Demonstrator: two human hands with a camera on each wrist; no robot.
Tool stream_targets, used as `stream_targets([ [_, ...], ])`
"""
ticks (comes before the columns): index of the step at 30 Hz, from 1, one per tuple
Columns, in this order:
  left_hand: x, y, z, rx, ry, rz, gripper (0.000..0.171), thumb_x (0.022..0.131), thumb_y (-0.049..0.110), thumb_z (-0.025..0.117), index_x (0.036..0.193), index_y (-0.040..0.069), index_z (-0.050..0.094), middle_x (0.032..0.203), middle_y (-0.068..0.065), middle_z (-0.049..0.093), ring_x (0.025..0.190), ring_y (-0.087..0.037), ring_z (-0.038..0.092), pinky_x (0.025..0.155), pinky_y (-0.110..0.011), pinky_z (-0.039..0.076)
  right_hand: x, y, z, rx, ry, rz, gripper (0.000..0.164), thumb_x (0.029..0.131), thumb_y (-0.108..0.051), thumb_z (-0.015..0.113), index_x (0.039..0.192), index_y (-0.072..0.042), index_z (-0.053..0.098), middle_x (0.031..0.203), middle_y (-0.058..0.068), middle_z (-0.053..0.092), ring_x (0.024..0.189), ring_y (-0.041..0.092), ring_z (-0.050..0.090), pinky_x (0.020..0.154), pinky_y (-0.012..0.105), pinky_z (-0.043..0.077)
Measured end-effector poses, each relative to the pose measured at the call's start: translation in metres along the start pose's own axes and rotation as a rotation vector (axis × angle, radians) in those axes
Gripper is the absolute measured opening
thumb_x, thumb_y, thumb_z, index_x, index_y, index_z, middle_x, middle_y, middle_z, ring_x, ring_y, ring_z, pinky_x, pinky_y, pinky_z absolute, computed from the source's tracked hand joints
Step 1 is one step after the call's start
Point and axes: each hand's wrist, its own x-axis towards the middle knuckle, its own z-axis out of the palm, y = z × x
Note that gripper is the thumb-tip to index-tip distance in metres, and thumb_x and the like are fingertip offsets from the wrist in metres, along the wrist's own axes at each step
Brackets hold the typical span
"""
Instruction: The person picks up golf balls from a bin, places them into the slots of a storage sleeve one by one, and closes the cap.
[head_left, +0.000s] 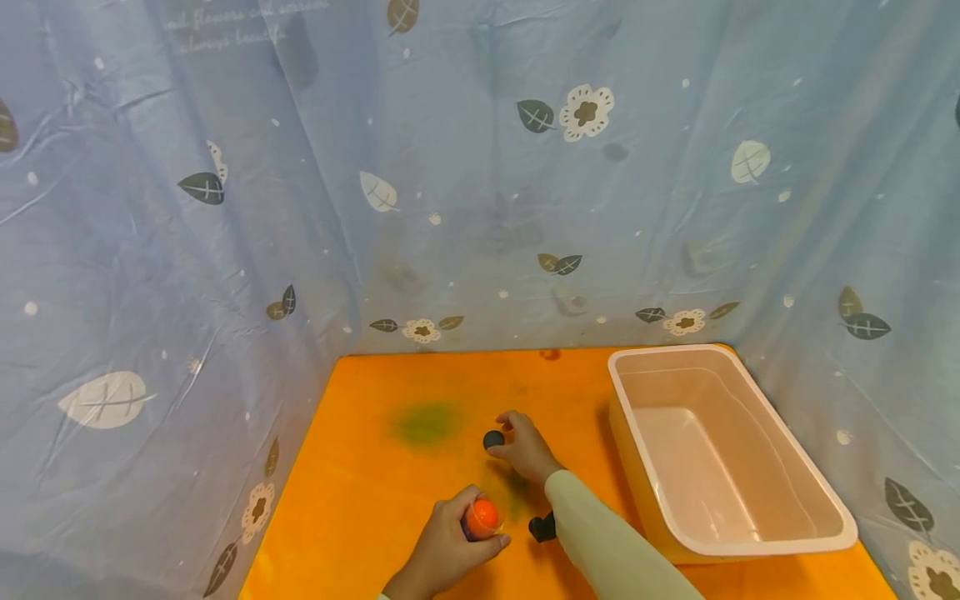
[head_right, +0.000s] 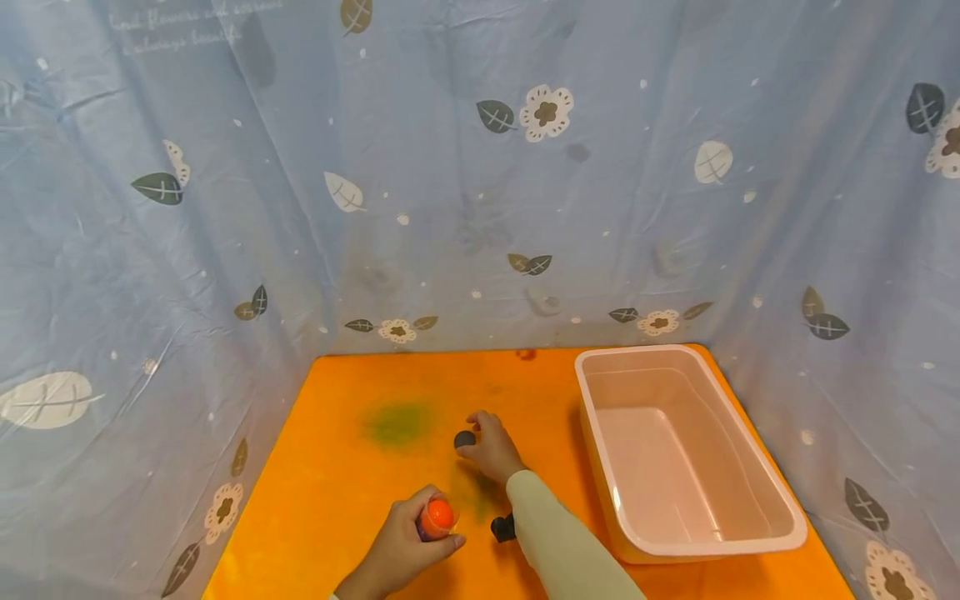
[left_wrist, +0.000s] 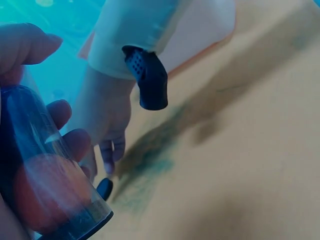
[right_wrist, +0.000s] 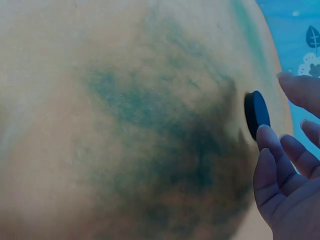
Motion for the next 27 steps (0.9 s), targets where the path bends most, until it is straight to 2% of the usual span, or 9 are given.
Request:
stream_targets([
  [8, -0.002, -0.001, -0.001, -0.014, 0.006, -0.007, 0.027, 0.093, 0.017, 0.089, 0.109, 0.015, 0.068, 0.092, 0.004, 0.076, 0.070, -0.010, 0.067, 0.066, -0.029, 0.057, 0.006, 0.007, 0.006, -0.067, 0.009, 0.027, 0.056, 0.091, -0.010, 0.091, 0.138, -0.001, 0.062, 0.119, 0.013, 0.061, 0.106, 0.031, 0.063, 0.096, 0.053, 0.055],
  [12, -0.002, 0.001, -0.001, -0.031, 0.009, -0.004, 0.027, 0.094, 0.017, 0.088, 0.112, 0.010, 0.069, 0.094, -0.001, 0.077, 0.071, -0.010, 0.068, 0.067, -0.029, 0.057, 0.009, 0.007, 0.009, -0.111, 0.030, 0.025, 0.058, 0.089, -0.012, 0.093, 0.137, 0.000, 0.064, 0.125, 0.017, 0.062, 0.112, 0.036, 0.065, 0.099, 0.056, 0.055],
  [15, -0.003, 0.000, -0.001, -0.042, 0.008, -0.002, 0.027, 0.094, 0.014, 0.088, 0.112, 0.008, 0.069, 0.095, -0.003, 0.077, 0.071, -0.010, 0.067, 0.067, -0.029, 0.057, 0.010, 0.007, 0.013, -0.164, 0.030, 0.033, 0.052, 0.088, -0.013, 0.093, 0.132, -0.001, 0.068, 0.125, 0.015, 0.059, 0.109, 0.036, 0.066, 0.101, 0.056, 0.054],
  [18, -0.004, -0.003, -0.001, -0.039, 0.011, -0.005, 0.026, 0.094, 0.012, 0.088, 0.112, 0.009, 0.069, 0.093, 0.001, 0.076, 0.070, -0.010, 0.067, 0.067, -0.029, 0.057, 0.011, 0.006, 0.017, -0.206, 0.026, 0.046, 0.044, 0.088, -0.012, 0.092, 0.125, -0.003, 0.070, 0.117, 0.012, 0.055, 0.100, 0.032, 0.065, 0.097, 0.054, 0.055],
  [22, -0.005, -0.007, -0.002, -0.022, 0.017, -0.013, 0.027, 0.093, 0.013, 0.089, 0.111, 0.010, 0.069, 0.093, 0.003, 0.076, 0.071, -0.010, 0.067, 0.068, -0.029, 0.057, 0.010, 0.006, 0.021, -0.206, 0.028, 0.051, 0.038, 0.088, -0.010, 0.091, 0.120, -0.005, 0.069, 0.112, 0.009, 0.052, 0.094, 0.029, 0.063, 0.094, 0.053, 0.055],
  [27, -0.007, -0.010, -0.004, -0.019, 0.021, -0.011, 0.027, 0.093, 0.016, 0.089, 0.110, 0.015, 0.068, 0.090, 0.004, 0.075, 0.067, -0.008, 0.064, 0.065, -0.028, 0.056, 0.009, 0.009, 0.021, -0.174, 0.017, 0.028, 0.036, 0.090, -0.010, 0.090, 0.118, -0.006, 0.068, 0.112, 0.008, 0.056, 0.099, 0.029, 0.064, 0.094, 0.053, 0.056],
])
